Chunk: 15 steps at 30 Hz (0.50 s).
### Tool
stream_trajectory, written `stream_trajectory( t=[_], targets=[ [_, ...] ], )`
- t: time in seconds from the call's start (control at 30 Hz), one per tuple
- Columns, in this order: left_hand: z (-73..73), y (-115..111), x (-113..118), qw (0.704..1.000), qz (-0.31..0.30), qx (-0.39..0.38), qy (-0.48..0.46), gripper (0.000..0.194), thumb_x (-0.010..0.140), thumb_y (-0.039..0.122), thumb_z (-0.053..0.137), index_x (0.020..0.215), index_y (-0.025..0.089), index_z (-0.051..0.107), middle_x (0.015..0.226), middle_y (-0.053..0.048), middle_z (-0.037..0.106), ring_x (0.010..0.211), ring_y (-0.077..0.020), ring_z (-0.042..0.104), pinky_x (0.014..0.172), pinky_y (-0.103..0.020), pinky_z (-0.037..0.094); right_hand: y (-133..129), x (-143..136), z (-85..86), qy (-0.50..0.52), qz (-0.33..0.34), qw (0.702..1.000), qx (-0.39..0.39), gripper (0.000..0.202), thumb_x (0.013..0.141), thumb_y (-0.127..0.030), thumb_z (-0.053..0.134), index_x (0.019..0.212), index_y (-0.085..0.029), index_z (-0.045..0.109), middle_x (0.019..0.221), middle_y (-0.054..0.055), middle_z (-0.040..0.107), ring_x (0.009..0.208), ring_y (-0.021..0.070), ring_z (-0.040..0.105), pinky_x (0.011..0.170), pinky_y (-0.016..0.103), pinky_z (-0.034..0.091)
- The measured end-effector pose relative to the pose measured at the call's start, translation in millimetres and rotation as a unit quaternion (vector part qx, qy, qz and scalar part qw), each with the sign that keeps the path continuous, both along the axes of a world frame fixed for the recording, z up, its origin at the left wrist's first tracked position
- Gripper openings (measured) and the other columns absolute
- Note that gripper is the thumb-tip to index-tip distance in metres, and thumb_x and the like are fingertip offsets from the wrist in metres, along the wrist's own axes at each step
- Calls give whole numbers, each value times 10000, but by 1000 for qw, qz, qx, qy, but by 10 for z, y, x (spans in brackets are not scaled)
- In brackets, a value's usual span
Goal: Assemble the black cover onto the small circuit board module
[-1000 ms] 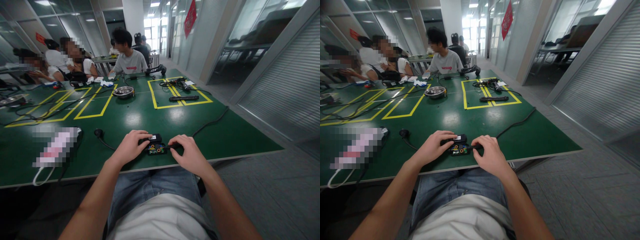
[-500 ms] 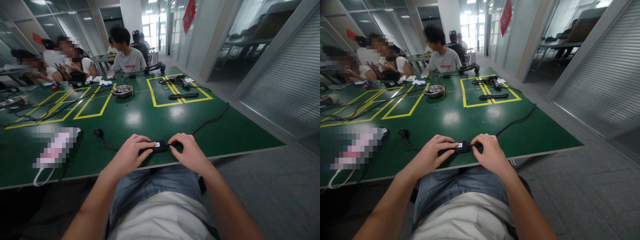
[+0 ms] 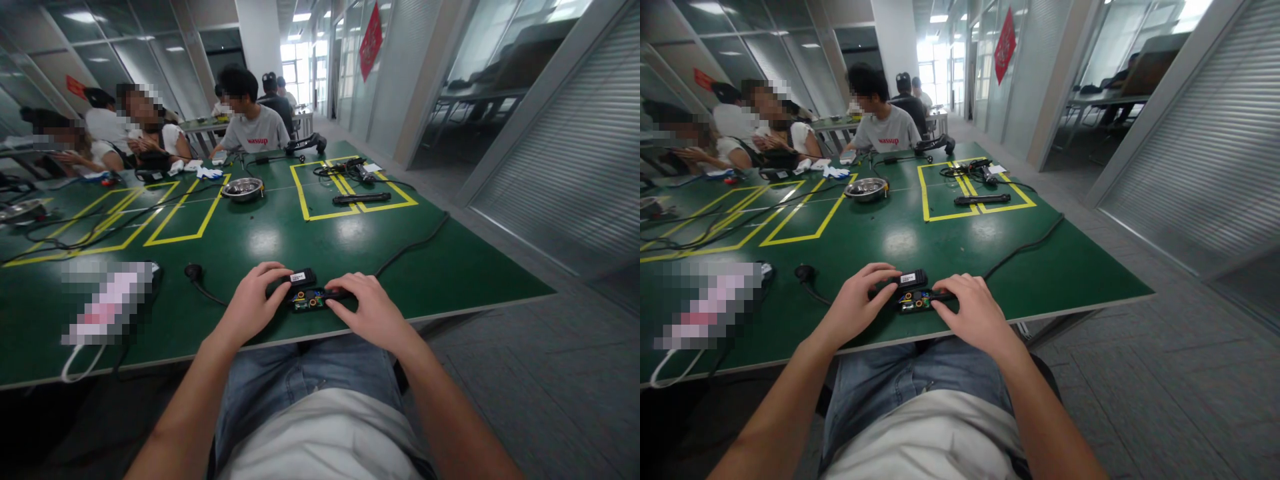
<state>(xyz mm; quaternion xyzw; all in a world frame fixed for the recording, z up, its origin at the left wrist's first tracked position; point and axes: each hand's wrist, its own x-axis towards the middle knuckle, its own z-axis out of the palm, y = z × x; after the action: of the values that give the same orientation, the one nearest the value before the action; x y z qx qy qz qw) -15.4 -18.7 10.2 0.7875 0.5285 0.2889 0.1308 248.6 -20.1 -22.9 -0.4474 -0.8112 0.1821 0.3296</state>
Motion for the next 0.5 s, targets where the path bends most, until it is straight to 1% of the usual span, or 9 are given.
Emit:
stream_trajectory(
  t=[0.03,0.07,0.1,0.2,0.37,0.5],
  targets=[
    [-5,-59,-20,1000,5,0,-5,268,1053,334,626,1224,227,803,1231,-96,753,1068,-245,733,972,-389,603,1,-4,1,-4,2,1000,-1,149,972,-186,753,1104,-256,747,1060,38,792,1011,250,696,912,408,453],
    [-12,-118,-38,1000,-2,-10,-2,272,1045,348,651,1240,231,799,1162,-84,758,980,-228,735,910,-366,610,4,-7,1,-7,4,1000,-2,146,970,-187,764,1099,-253,751,1063,38,792,1012,249,695,905,404,452],
    [-20,-171,-54,1000,-12,-20,7,262,1032,353,680,1233,239,802,1099,-69,762,935,-220,733,870,-351,609,9,-7,0,-9,5,1000,-4,142,967,-187,774,1092,-250,755,1057,36,791,1008,247,695,896,399,450],
    [-47,-265,-82,999,-27,-23,37,229,1035,345,694,1192,238,822,1032,-64,778,964,-231,741,877,-339,592,28,1,-10,-6,7,1000,-15,143,956,-181,798,1079,-244,761,1018,26,782,975,234,699,870,386,446],
    [-40,-236,-86,997,-42,-29,52,254,1073,341,640,1182,232,842,1001,-60,782,880,-201,741,785,-302,553,48,17,-31,10,10,1000,-13,113,950,-190,807,1041,-247,771,1013,25,786,972,234,710,865,380,454],
    [-6,-217,-77,1000,-22,-17,10,221,1044,312,657,1158,222,824,920,-33,763,809,-183,713,737,-287,525,52,37,-38,47,10,999,12,131,985,-183,724,1087,-257,761,1000,32,781,949,239,704,862,384,477]
  ],
)
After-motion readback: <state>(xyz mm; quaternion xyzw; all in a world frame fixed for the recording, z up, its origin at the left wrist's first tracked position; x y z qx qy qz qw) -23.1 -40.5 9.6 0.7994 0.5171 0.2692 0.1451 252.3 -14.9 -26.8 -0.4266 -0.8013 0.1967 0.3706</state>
